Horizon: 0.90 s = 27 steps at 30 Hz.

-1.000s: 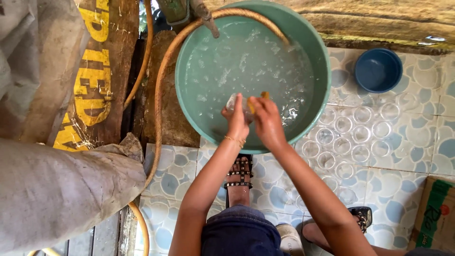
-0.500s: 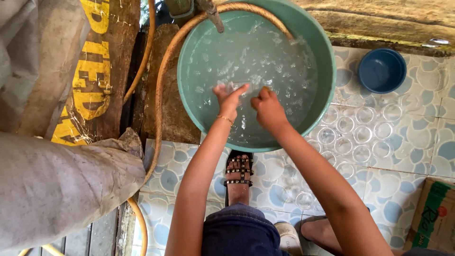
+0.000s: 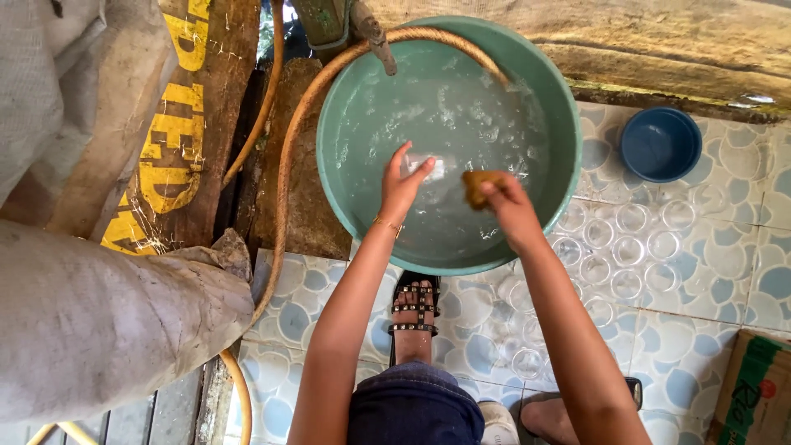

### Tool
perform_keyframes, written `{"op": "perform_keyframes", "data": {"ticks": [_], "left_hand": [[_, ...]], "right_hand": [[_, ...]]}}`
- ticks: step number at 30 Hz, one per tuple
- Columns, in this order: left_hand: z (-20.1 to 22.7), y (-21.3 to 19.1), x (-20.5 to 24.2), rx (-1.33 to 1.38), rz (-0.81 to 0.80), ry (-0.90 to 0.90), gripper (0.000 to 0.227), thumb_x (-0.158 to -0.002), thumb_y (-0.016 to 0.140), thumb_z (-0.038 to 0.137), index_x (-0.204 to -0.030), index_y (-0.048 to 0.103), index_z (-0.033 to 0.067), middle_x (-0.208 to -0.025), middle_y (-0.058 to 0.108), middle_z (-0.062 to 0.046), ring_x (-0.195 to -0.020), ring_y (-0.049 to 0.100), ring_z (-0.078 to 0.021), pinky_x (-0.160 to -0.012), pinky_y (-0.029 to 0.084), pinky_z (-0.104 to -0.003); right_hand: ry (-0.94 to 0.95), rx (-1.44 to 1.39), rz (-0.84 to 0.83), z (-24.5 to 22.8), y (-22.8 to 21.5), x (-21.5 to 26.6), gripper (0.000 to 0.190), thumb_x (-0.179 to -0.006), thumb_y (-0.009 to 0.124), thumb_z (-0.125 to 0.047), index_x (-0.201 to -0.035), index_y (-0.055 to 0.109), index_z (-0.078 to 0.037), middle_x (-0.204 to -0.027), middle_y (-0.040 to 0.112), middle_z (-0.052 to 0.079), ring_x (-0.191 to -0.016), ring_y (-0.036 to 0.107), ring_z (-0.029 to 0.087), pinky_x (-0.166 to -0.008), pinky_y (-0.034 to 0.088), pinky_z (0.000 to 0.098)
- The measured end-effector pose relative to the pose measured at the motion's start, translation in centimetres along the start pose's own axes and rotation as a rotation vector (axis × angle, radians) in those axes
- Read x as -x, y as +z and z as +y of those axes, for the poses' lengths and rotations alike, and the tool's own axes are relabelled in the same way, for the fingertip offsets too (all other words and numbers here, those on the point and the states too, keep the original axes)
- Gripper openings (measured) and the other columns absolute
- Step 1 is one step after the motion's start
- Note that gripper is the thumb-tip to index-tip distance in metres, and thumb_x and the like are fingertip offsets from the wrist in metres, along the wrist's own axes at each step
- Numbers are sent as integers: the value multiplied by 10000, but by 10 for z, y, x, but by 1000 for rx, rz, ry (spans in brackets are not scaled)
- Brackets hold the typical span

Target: Washing a large quantity of small plastic cups in a basin of water using a sponge.

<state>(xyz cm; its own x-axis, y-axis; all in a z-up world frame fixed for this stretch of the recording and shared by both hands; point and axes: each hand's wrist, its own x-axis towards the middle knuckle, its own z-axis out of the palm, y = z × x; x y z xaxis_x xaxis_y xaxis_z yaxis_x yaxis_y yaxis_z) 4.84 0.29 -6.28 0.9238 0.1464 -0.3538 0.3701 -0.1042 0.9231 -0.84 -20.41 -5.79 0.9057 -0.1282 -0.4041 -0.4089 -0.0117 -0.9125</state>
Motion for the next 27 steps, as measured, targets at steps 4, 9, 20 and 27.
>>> {"op": "perform_keyframes", "data": {"ticks": [4,9,20,27], "left_hand": [[6,12,32,547,-166,-230,974,-815,893,299,-1547,311,23,-1401,455,-249,-1287,554,-339,-1071,403,-517],[2,23,30,757,-169,-430,728,-841,830,482,-1346,477,94,-1190,550,-123,-1041,601,-210,-872,506,-313],[-37,41,23,519,-208,-331,598,-842,816,583,-1186,508,203,-1120,521,-103,-1004,596,-276,-771,582,-486],[-5,25,34,615,-376,-311,644,-982,494,700,-1389,389,211,-1245,598,-197,-1071,661,-342,-858,578,-570]], "right_hand": [[-143,-364,310,-23,14,21,380,-1089,564,-133,-1412,367,-90,-1319,422,231,-1084,640,321,-889,665,395],[-412,80,363,17,34,27,299,-935,803,-124,-1132,581,-88,-1122,588,112,-960,710,300,-810,631,378],[-392,1314,-150,40,66,33,853,-833,533,-167,-1637,255,-221,-1493,483,141,-658,716,468,-555,617,496],[-74,80,-344,-27,40,50,981,-824,649,79,-1648,209,-224,-1626,246,230,-528,594,217,-425,519,255]]}}
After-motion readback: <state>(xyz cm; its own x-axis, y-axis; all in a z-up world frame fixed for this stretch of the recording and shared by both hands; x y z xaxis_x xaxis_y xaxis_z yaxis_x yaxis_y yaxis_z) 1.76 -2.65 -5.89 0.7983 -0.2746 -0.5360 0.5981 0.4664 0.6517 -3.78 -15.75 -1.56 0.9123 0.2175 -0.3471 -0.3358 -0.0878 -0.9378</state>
